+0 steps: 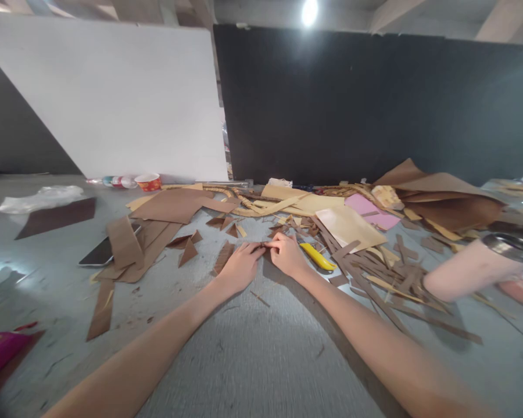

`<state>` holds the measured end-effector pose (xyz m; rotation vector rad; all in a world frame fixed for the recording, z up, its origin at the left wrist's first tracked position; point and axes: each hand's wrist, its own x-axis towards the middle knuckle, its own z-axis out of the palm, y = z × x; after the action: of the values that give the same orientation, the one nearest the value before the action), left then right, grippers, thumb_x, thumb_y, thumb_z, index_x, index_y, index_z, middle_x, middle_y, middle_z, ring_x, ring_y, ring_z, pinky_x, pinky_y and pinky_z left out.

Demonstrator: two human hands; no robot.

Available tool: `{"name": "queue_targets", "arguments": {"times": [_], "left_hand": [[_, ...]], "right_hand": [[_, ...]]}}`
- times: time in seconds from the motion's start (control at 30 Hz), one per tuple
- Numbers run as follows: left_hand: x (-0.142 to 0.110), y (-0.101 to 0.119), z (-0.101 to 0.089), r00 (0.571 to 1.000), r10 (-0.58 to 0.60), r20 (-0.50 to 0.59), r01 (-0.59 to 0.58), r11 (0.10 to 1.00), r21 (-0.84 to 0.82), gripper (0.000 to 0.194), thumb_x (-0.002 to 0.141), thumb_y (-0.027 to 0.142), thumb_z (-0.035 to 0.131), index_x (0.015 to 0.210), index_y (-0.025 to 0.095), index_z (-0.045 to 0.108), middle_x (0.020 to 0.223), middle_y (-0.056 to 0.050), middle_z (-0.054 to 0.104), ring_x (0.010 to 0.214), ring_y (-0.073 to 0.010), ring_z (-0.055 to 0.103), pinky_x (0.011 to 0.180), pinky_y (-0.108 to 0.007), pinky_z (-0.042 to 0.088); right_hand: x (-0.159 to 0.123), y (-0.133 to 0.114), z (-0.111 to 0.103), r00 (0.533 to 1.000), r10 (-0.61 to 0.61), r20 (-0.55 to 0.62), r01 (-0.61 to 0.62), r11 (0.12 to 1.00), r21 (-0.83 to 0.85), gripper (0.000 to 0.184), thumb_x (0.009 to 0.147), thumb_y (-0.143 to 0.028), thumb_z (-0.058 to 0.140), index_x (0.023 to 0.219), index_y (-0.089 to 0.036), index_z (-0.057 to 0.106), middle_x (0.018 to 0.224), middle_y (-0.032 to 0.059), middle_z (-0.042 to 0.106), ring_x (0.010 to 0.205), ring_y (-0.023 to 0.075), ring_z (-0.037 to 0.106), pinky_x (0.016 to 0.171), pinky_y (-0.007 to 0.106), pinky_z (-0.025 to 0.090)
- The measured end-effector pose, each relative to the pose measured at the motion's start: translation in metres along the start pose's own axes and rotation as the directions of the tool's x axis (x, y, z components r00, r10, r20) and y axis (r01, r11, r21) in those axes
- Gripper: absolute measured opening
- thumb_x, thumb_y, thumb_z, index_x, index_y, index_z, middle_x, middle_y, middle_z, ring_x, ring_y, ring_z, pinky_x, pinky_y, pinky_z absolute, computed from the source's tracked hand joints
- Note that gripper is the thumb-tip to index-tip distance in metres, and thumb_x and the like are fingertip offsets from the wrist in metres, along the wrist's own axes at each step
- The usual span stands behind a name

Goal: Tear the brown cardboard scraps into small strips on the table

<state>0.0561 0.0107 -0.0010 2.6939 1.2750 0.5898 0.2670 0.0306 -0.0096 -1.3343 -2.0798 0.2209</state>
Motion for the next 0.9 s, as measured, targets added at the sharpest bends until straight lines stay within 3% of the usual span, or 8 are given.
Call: {"name": "queue_targets", "arguments": {"times": [0.13, 0.3, 0.5, 0.77, 0.9], "left_hand": [[0.0012, -0.0002, -0.0025, 1.000, -0.014, -0.001, 0.013, 0.998, -0.060, 0.057, 0.094, 0.000, 0.049, 0.146, 0.016, 0.067, 0.150, -0.014, 0.070, 0.138, -0.0303, 0.061, 0.121, -0.048, 0.052], [0.0025, -0.0005, -0.0052, 0.997, -0.079, -0.001, 0.079, 0.992, -0.101, 0.055, 0.090, -0.005, 0.047, 0.136, 0.013, 0.071, 0.137, -0.016, 0.075, 0.135, -0.0294, 0.065, 0.117, -0.044, 0.055], [0.0027, -0.0033, -0.0028, 1.000, -0.011, -0.017, 0.009, 0.994, -0.107, 0.061, 0.084, -0.006, 0.050, 0.136, 0.016, 0.074, 0.144, -0.014, 0.073, 0.140, -0.0294, 0.063, 0.126, -0.049, 0.050], [0.0028, -0.0015, -0.0023, 1.000, -0.027, -0.009, 0.026, 0.994, -0.103, 0.057, 0.086, -0.005, 0.049, 0.134, 0.015, 0.072, 0.144, -0.015, 0.073, 0.139, -0.0292, 0.063, 0.126, -0.047, 0.050], [0.0017, 0.0021, -0.0052, 0.995, -0.098, 0.002, 0.098, 0.993, -0.070, 0.051, 0.090, -0.005, 0.047, 0.132, 0.015, 0.069, 0.134, -0.017, 0.074, 0.133, -0.0302, 0.065, 0.115, -0.046, 0.056]], "right_hand": [[-0.0010, 0.0001, 0.0003, 0.999, -0.039, 0.007, 0.039, 0.999, -0.031, 0.043, 0.094, -0.002, 0.057, 0.110, -0.025, 0.090, 0.099, 0.0051, 0.076, 0.097, 0.0219, 0.070, 0.104, 0.043, 0.041], [-0.0007, -0.0008, -0.0001, 0.998, -0.056, 0.015, 0.057, 0.997, -0.058, 0.043, 0.093, -0.001, 0.057, 0.108, -0.024, 0.090, 0.097, 0.0054, 0.076, 0.094, 0.0211, 0.069, 0.101, 0.041, 0.042], [-0.0013, -0.0032, -0.0003, 0.997, -0.066, 0.025, 0.068, 0.994, -0.084, 0.041, 0.094, 0.000, 0.059, 0.106, -0.025, 0.090, 0.095, 0.0047, 0.076, 0.093, 0.0210, 0.069, 0.100, 0.040, 0.042], [-0.0011, -0.0060, -0.0013, 0.997, -0.054, 0.053, 0.061, 0.988, -0.142, 0.038, 0.094, -0.001, 0.058, 0.097, -0.023, 0.088, 0.092, 0.0044, 0.075, 0.090, 0.0201, 0.068, 0.099, 0.040, 0.039], [-0.0008, -0.0070, -0.0017, 0.997, -0.048, 0.063, 0.058, 0.985, -0.161, 0.037, 0.094, -0.002, 0.058, 0.093, -0.023, 0.088, 0.090, 0.0047, 0.073, 0.088, 0.0210, 0.066, 0.098, 0.041, 0.038]]}}
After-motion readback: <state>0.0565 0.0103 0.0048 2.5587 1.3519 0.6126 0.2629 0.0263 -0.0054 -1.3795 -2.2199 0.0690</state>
